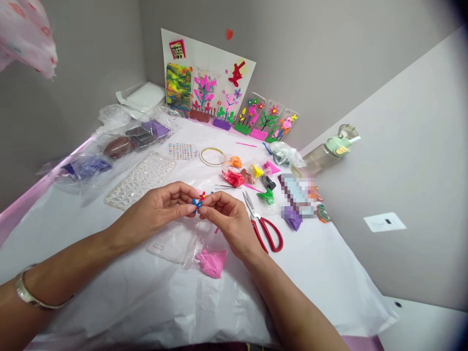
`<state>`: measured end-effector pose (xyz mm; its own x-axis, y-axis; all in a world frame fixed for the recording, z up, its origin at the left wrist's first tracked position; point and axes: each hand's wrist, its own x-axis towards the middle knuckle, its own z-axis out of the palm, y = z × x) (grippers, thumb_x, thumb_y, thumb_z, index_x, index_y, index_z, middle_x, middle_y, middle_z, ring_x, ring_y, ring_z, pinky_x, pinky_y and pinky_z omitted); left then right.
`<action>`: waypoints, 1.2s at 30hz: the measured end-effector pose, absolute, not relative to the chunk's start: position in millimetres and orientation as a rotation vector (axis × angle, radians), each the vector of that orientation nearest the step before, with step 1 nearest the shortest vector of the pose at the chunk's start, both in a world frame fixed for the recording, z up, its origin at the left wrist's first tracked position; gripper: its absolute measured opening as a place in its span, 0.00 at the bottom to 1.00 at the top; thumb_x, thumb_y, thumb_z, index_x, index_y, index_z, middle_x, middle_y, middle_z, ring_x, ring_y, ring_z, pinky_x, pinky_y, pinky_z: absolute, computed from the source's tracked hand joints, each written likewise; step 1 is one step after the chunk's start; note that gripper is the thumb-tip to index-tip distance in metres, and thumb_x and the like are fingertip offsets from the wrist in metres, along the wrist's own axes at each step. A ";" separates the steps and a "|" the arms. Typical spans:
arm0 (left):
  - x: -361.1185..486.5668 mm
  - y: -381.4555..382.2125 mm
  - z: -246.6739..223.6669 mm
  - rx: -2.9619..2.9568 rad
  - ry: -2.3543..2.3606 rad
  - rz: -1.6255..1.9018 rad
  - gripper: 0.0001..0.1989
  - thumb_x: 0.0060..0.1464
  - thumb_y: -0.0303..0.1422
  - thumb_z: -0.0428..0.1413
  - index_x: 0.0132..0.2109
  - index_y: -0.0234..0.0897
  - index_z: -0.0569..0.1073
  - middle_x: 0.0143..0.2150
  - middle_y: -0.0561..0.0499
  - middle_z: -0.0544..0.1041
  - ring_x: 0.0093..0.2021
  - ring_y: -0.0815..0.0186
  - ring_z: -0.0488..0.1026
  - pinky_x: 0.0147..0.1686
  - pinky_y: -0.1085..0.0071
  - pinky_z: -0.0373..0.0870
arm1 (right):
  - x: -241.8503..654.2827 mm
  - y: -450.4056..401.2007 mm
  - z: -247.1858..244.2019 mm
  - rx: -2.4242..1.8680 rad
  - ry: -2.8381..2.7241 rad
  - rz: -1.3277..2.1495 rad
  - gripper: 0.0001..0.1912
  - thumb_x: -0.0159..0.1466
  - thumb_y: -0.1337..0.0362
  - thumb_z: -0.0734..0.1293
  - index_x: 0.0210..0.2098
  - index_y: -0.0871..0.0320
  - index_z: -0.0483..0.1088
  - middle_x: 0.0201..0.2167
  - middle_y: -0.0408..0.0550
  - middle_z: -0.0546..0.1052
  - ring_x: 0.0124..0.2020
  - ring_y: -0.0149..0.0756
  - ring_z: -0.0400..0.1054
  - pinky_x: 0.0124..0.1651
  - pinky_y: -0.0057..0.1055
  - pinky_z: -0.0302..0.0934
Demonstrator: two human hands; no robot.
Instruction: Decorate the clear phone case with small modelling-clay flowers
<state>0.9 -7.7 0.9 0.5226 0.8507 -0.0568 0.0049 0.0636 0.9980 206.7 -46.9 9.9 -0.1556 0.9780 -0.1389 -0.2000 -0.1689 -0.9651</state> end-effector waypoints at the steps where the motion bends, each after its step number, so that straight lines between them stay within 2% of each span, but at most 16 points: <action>1: 1.0 -7.4 0.3 1.368 0.814 0.758 0.14 0.60 0.44 0.69 0.47 0.43 0.80 0.45 0.51 0.87 0.47 0.58 0.85 0.49 0.63 0.83 | 206.6 -46.9 10.1 -1.089 -1.067 1.526 0.18 0.55 0.54 0.87 0.34 0.54 0.80 0.31 0.42 0.82 0.35 0.36 0.78 0.46 0.35 0.74; 10: 2.0 -7.4 -1.7 1.441 0.822 0.765 0.11 0.60 0.43 0.68 0.45 0.44 0.81 0.43 0.52 0.86 0.47 0.58 0.84 0.49 0.65 0.81 | 203.4 -48.0 9.9 -1.134 -1.078 1.508 0.16 0.55 0.56 0.87 0.33 0.53 0.80 0.31 0.41 0.82 0.33 0.35 0.75 0.43 0.34 0.72; 16: 0.8 -6.6 0.3 1.440 0.812 0.749 0.11 0.62 0.44 0.67 0.45 0.44 0.82 0.42 0.51 0.86 0.45 0.57 0.85 0.49 0.63 0.83 | 205.1 -47.2 11.1 -1.148 -1.125 1.434 0.17 0.60 0.49 0.83 0.36 0.53 0.80 0.32 0.43 0.82 0.33 0.35 0.75 0.43 0.35 0.72; 21: -0.9 -6.8 0.3 1.444 0.851 0.756 0.14 0.62 0.47 0.67 0.45 0.43 0.83 0.42 0.50 0.87 0.45 0.57 0.85 0.50 0.62 0.83 | 207.5 -46.0 11.5 -1.118 -1.113 1.456 0.19 0.56 0.50 0.86 0.35 0.53 0.80 0.31 0.42 0.82 0.33 0.35 0.74 0.42 0.34 0.71; 30: 1.1 -8.0 2.1 1.383 0.849 0.762 0.17 0.59 0.48 0.71 0.48 0.43 0.81 0.44 0.50 0.87 0.46 0.55 0.87 0.52 0.59 0.85 | 207.3 -46.8 11.8 -1.129 -1.088 1.427 0.18 0.58 0.50 0.85 0.34 0.53 0.81 0.32 0.43 0.83 0.33 0.35 0.75 0.42 0.34 0.72; 36: 0.5 -7.6 1.3 1.406 0.880 0.769 0.18 0.58 0.49 0.70 0.47 0.44 0.81 0.46 0.49 0.87 0.47 0.55 0.86 0.50 0.60 0.84 | 206.5 -46.6 10.1 -1.095 -1.069 1.503 0.19 0.53 0.54 0.88 0.36 0.52 0.81 0.33 0.43 0.83 0.37 0.38 0.78 0.46 0.36 0.74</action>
<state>0.5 -7.6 1.3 0.4874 0.8712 -0.0595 0.0573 0.0361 0.9977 206.5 -46.6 10.1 -0.1406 0.9810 -0.1337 -0.1955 -0.1599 -0.9676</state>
